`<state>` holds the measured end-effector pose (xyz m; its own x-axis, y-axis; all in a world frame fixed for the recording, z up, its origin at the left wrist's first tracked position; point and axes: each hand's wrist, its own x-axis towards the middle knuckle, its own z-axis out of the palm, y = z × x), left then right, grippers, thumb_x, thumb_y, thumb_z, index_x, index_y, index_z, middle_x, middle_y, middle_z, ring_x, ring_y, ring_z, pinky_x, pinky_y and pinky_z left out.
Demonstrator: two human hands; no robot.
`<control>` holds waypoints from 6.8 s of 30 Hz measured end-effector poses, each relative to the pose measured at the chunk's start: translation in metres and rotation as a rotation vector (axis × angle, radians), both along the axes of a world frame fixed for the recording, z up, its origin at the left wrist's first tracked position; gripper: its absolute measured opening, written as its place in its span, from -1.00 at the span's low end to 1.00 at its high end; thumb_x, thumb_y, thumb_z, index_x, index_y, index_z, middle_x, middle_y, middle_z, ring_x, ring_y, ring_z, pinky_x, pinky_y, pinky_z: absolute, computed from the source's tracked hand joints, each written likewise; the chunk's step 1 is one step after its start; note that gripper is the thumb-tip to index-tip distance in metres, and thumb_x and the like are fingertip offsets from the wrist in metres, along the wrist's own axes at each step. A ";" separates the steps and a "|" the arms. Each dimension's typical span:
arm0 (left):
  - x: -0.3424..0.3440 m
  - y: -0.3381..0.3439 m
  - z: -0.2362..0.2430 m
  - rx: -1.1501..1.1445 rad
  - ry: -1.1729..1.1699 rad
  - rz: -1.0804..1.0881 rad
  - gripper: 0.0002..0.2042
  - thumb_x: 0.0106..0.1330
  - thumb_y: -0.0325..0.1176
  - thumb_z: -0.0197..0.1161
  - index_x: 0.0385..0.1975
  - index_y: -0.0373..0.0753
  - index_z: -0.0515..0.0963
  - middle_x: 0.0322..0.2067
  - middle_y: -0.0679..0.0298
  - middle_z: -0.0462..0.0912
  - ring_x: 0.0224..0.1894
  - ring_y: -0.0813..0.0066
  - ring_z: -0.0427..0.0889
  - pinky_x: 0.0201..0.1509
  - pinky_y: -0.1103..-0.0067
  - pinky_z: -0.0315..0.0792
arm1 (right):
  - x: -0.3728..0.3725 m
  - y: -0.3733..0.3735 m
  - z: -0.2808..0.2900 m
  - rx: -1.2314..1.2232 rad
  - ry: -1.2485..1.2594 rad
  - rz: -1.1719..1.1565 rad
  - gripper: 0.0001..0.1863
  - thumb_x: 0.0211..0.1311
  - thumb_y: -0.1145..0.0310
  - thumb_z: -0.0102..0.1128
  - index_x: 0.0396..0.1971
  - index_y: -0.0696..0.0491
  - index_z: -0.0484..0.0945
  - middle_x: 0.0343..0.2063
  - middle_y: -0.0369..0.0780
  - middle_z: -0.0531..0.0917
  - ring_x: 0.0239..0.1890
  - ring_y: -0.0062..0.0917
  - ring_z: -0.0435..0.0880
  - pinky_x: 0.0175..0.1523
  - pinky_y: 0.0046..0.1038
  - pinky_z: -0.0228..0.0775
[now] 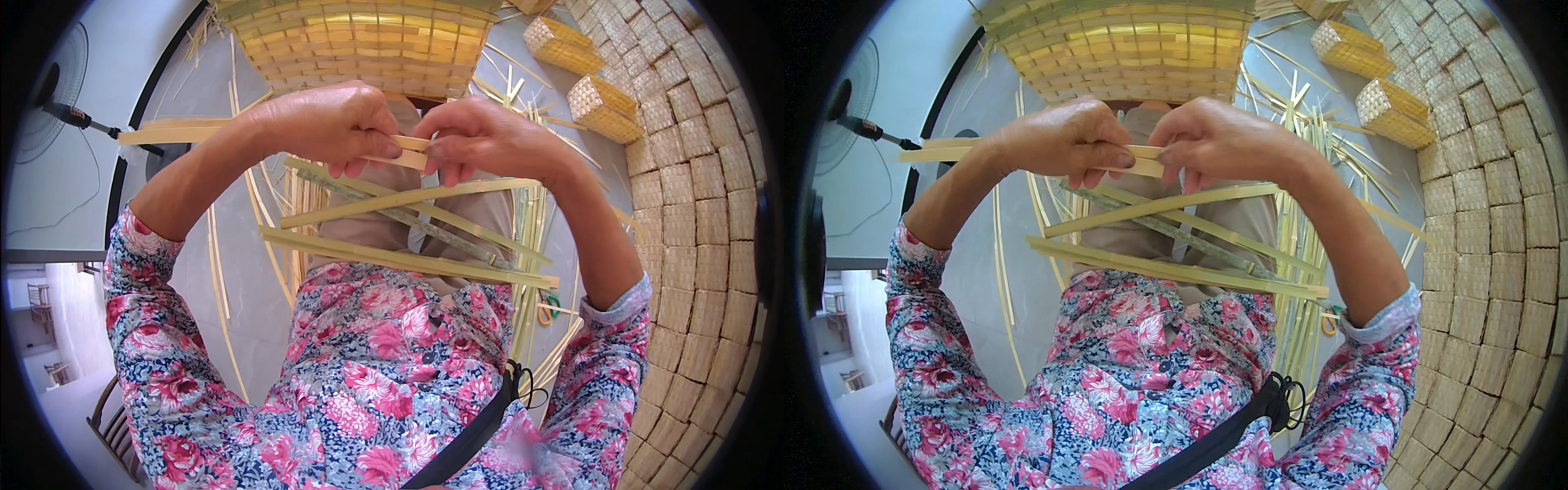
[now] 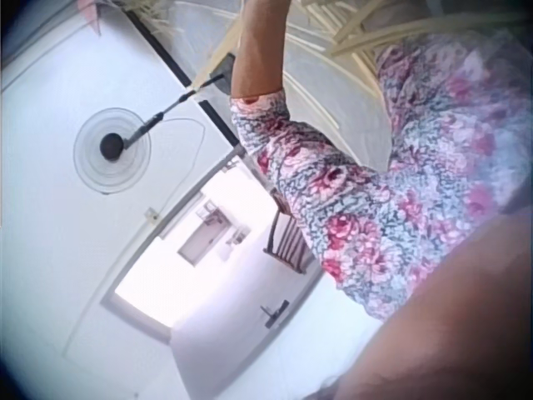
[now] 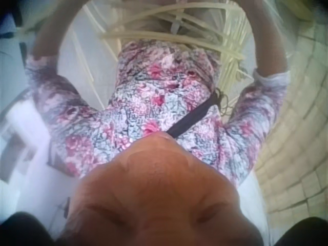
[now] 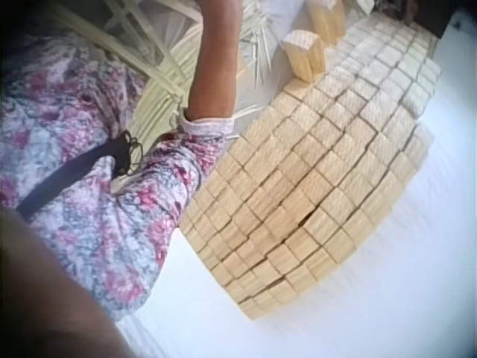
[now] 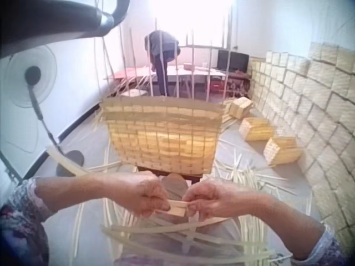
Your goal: The person weaves a rectangular basket using thin bamboo strips. They interlace the strips through the vertical frame, trim excess material with scissors, and tighten the weave by hand.
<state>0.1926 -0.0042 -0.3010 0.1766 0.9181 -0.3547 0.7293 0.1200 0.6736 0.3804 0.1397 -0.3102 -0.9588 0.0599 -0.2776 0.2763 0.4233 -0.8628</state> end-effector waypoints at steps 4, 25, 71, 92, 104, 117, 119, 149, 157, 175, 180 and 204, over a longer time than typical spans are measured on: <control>0.000 -0.005 -0.004 -0.055 -0.111 0.088 -0.68 0.46 -0.27 0.12 -0.53 -0.31 0.59 -0.73 0.36 0.56 -0.68 0.66 0.55 -0.60 0.66 0.45 | 0.005 0.001 -0.003 0.158 0.067 -0.070 -0.85 0.28 0.47 0.11 -0.31 0.21 0.62 -0.50 -0.28 0.69 -0.49 -0.68 0.62 -0.33 -0.58 0.50; 0.022 0.002 -0.051 0.563 0.333 0.168 -0.80 0.34 -0.39 0.12 -0.47 -0.38 0.53 -0.63 -0.01 0.56 -0.54 0.09 0.60 -0.40 0.32 0.45 | -0.052 -0.005 -0.053 0.937 0.253 -0.253 -0.87 0.03 0.36 0.19 -0.50 0.08 0.67 -0.54 -0.03 0.66 -0.46 -0.10 0.67 -0.32 -0.19 0.53; -0.061 -0.033 0.025 0.397 -0.250 0.401 -0.68 0.53 -0.16 0.01 -0.34 -0.27 0.54 -0.69 0.43 0.44 -0.69 0.80 0.39 -0.64 0.78 0.28 | -0.075 -0.109 -0.062 0.478 0.179 0.100 -0.88 0.19 0.42 0.12 -0.44 0.16 0.56 -0.53 0.05 0.62 -0.38 0.01 0.63 -0.26 -0.09 0.47; 0.066 0.083 -0.097 0.206 -0.195 -0.077 -0.75 0.32 -0.32 0.11 -0.51 -0.35 0.57 -0.66 0.15 0.63 -0.56 0.40 0.70 -0.47 0.45 0.51 | 0.080 0.029 -0.082 0.231 0.289 -0.609 -0.80 0.31 0.34 0.25 -0.20 0.15 0.68 -0.39 -0.30 0.66 -0.40 -0.71 0.53 -0.31 -0.60 0.34; 0.101 0.116 -0.103 0.511 0.110 -0.114 -0.78 0.22 -0.23 0.24 -0.35 -0.26 0.65 -0.38 -0.02 0.67 -0.25 -0.05 0.66 -0.21 0.17 0.50 | 0.127 0.045 -0.087 0.590 0.366 -0.605 -0.93 0.25 0.50 0.22 -0.35 0.19 0.60 -0.49 -0.23 0.54 -0.39 -0.52 0.51 -0.25 -0.49 0.31; -0.182 -0.023 0.108 1.121 -0.034 0.801 -0.68 0.36 -0.23 0.28 -0.06 -0.35 0.59 -0.20 0.16 0.69 -0.19 0.47 0.66 -0.09 0.58 0.55 | 0.121 0.111 -0.057 -0.178 1.131 -1.030 -0.88 0.44 0.38 0.10 -0.21 0.10 0.54 -0.37 -0.32 0.61 -0.33 -0.67 0.53 -0.17 -0.59 0.43; -0.197 -0.021 0.105 1.110 0.067 0.825 -0.58 0.32 -0.14 0.32 -0.01 -0.37 0.57 -0.18 0.12 0.69 -0.21 0.44 0.67 -0.10 0.54 0.54 | 0.117 0.125 -0.049 -0.499 1.229 -1.006 -0.89 0.42 0.38 0.12 -0.16 0.06 0.56 -0.31 -0.30 0.67 -0.30 -0.64 0.59 -0.16 -0.56 0.50; -0.134 0.051 0.146 0.842 0.192 0.365 -0.46 0.32 -0.15 0.28 0.22 -0.34 0.42 -0.15 0.13 0.72 -0.03 0.32 0.67 0.10 0.42 0.49 | -0.074 0.092 -0.001 -0.176 1.020 -0.897 -0.91 0.43 0.39 0.07 -0.19 0.08 0.47 -0.25 -0.30 0.60 -0.25 -0.69 0.54 -0.16 -0.55 0.55; -0.087 0.065 0.155 0.773 0.241 0.283 -0.52 0.33 -0.20 0.25 0.20 -0.29 0.46 0.03 0.06 0.63 -0.13 0.39 0.69 -0.06 0.50 0.58 | -0.077 0.083 0.000 -0.177 1.077 -0.912 -0.94 0.40 0.44 0.11 -0.22 0.09 0.47 -0.31 -0.35 0.55 -0.32 -0.76 0.49 -0.19 -0.63 0.47; -0.053 0.096 0.091 1.133 0.695 -0.134 -0.78 0.27 -0.41 0.21 -0.10 0.00 0.54 -0.25 0.28 0.72 -0.16 0.37 0.72 -0.08 0.45 0.56 | -0.047 0.097 -0.003 0.144 1.060 -1.049 -0.95 0.45 0.44 0.00 -0.21 0.09 0.39 -0.28 -0.29 0.58 -0.28 -0.63 0.56 -0.19 -0.58 0.49; -0.052 0.080 0.051 1.408 0.917 -0.169 -0.76 0.26 -0.34 0.17 -0.08 -0.01 0.53 -0.29 0.38 0.67 -0.22 0.35 0.69 0.08 0.41 0.51 | -0.024 0.057 0.058 0.737 1.050 -0.646 -0.93 0.46 0.43 -0.04 -0.26 0.08 0.41 -0.35 -0.21 0.59 -0.35 -0.48 0.57 -0.25 -0.48 0.44; -0.101 0.064 0.131 2.107 0.279 0.784 -0.43 0.09 -0.07 0.47 0.01 -0.26 0.46 -0.06 0.09 0.58 0.05 0.11 0.51 0.14 0.30 0.38 | -0.071 0.102 0.068 1.794 0.500 -0.382 -0.72 0.15 0.51 0.07 -0.11 -0.02 0.52 -0.38 -0.18 0.62 -0.22 -0.25 0.62 -0.08 -0.19 0.35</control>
